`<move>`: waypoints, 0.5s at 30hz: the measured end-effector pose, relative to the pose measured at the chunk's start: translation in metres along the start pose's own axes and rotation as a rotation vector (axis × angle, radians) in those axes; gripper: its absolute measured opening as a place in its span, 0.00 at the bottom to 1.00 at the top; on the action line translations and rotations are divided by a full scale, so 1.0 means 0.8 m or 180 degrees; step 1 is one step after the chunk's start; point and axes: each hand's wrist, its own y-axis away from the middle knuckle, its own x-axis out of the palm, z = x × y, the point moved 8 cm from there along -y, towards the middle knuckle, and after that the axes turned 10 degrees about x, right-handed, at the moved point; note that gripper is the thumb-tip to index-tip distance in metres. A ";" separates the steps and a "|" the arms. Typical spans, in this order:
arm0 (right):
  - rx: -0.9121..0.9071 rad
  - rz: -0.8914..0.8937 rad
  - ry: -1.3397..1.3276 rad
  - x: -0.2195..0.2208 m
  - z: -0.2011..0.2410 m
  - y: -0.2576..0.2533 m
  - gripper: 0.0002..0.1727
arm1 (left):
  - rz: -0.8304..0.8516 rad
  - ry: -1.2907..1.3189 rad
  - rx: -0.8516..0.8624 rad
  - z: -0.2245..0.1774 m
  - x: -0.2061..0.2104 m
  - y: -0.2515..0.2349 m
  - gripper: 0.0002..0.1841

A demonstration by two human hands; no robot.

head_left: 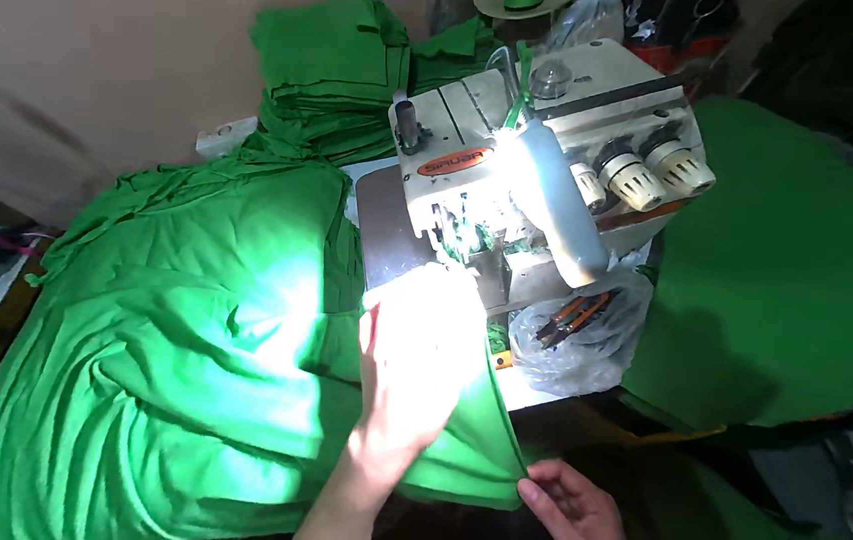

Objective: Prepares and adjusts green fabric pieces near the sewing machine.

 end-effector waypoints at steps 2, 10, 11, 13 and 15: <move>-0.0079 -0.0047 -0.0014 0.005 0.012 -0.010 0.15 | 0.0197 0.0346 -0.0170 0.018 -0.004 -0.011 0.23; -0.0918 -0.0039 -0.0133 0.036 0.057 -0.070 0.07 | 0.0140 0.0751 0.0580 0.150 0.064 -0.063 0.16; -0.1062 -0.0022 -0.0127 0.041 0.064 -0.078 0.06 | 0.0026 0.0633 0.0680 0.162 0.072 -0.079 0.15; -0.1294 -0.0032 -0.0090 0.050 0.082 -0.091 0.06 | 0.0020 0.0499 0.0644 0.181 0.084 -0.110 0.16; -0.1468 -0.0123 -0.0019 0.057 0.100 -0.102 0.08 | 0.0138 0.0451 0.0468 0.194 0.090 -0.133 0.18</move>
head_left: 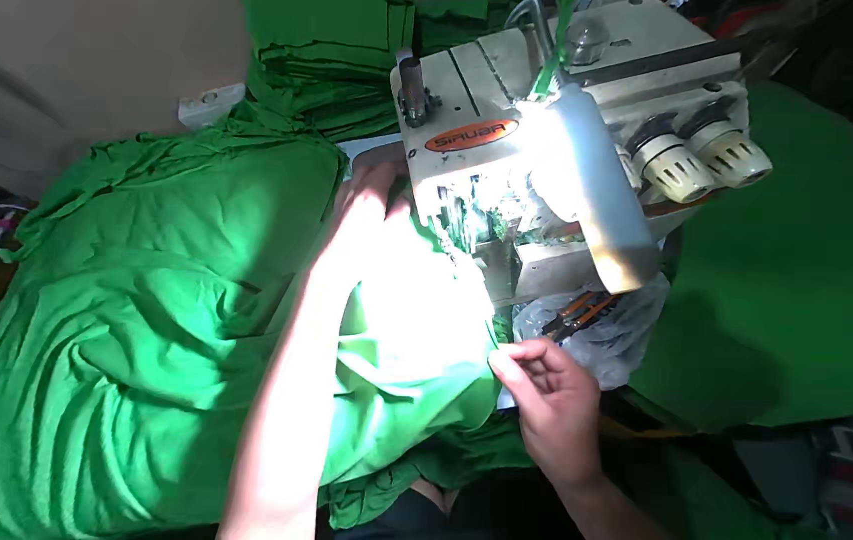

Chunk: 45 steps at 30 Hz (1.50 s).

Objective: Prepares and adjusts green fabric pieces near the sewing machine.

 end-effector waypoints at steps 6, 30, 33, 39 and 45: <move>-0.0538 -0.0331 0.0427 0.010 0.031 -0.032 0.09 | -0.0032 -0.0047 -0.0029 -0.031 -0.033 -0.033 0.20; -0.0665 0.0295 0.2735 -0.018 -0.137 0.141 0.11 | -0.0448 0.0166 -0.0998 -0.230 0.086 0.382 0.15; -0.0746 0.0227 0.2601 -0.033 -0.129 0.152 0.13 | -0.0526 0.0029 -0.0675 -0.235 0.091 0.374 0.09; -0.0781 0.0017 0.2578 -0.050 -0.115 0.164 0.13 | -0.0494 -0.0031 -0.0227 -0.250 0.092 0.385 0.10; 0.0366 0.0229 0.2254 -0.063 -0.131 0.144 0.14 | -0.0392 0.0011 -0.0283 -0.254 0.102 0.379 0.09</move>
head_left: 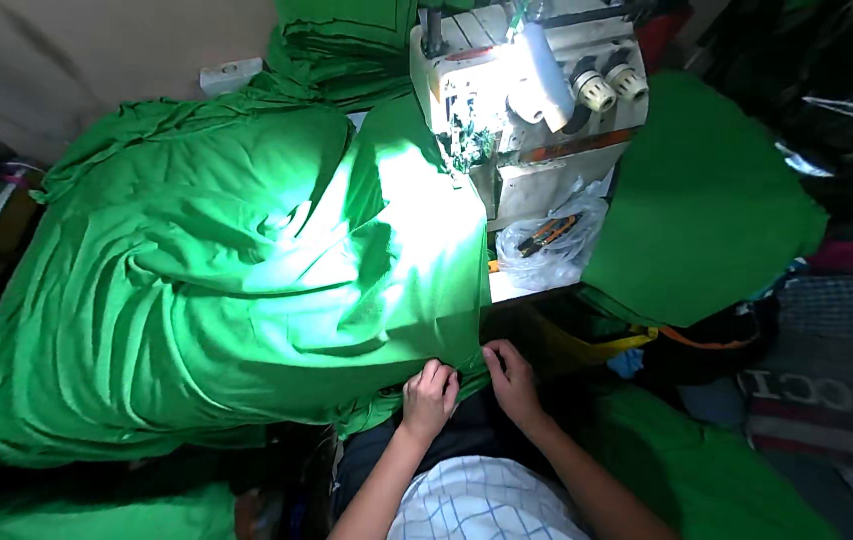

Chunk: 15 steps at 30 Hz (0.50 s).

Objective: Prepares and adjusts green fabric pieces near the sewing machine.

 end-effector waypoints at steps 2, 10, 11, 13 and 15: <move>-0.0044 0.0267 -0.0056 0.003 -0.001 -0.004 0.15 | 0.0096 0.0074 -0.0084 0.001 -0.004 -0.003 0.09; -0.0327 0.0091 0.0065 -0.005 -0.005 -0.017 0.12 | -0.0992 -0.1262 -0.0587 0.071 -0.215 0.056 0.14; -0.0247 0.0105 0.0067 -0.007 -0.007 -0.021 0.13 | -0.1261 -0.1642 -0.0731 0.090 -0.258 0.072 0.15; -0.0097 0.0264 0.0033 -0.008 -0.007 -0.032 0.13 | -0.1932 -0.2097 -0.1281 0.131 -0.333 0.114 0.18; 0.0074 0.0626 -0.0001 0.001 -0.011 -0.045 0.14 | -0.2774 -0.1857 -0.2162 0.171 -0.383 0.161 0.25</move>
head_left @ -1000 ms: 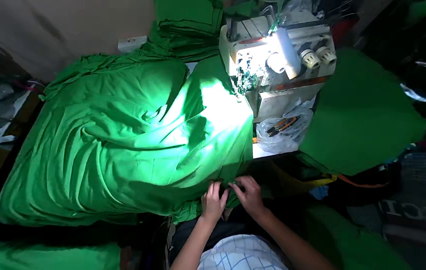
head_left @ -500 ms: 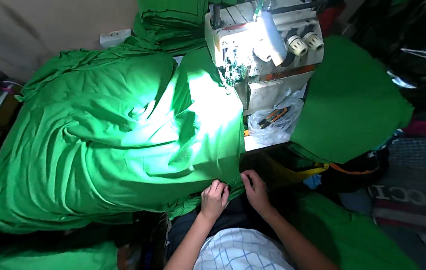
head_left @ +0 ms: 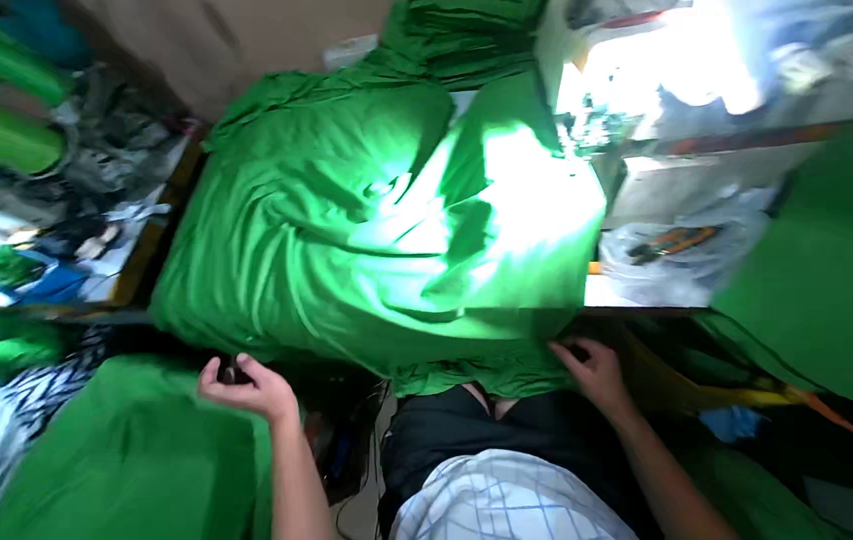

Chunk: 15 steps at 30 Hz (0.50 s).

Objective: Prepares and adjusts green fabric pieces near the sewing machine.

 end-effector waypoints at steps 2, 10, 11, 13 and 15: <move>0.0142 0.0355 -0.0042 0.007 -0.003 -0.012 0.14 | -0.0258 0.0326 -0.1039 0.052 0.003 -0.008 0.30; 0.0296 0.0441 0.0045 -0.001 0.002 -0.006 0.14 | 0.0703 0.1444 -0.2430 0.087 0.072 0.069 0.36; 0.0298 0.0389 0.0062 -0.002 -0.002 -0.005 0.14 | 0.0863 0.1354 -0.2369 0.086 0.070 0.075 0.36; 0.0348 0.0277 0.0092 -0.005 -0.005 -0.003 0.15 | 0.1177 0.1090 -0.2288 0.079 0.064 0.082 0.36; 0.0353 0.0174 0.0116 -0.008 -0.003 -0.001 0.16 | 0.1586 0.1090 -0.2318 0.065 0.060 0.083 0.38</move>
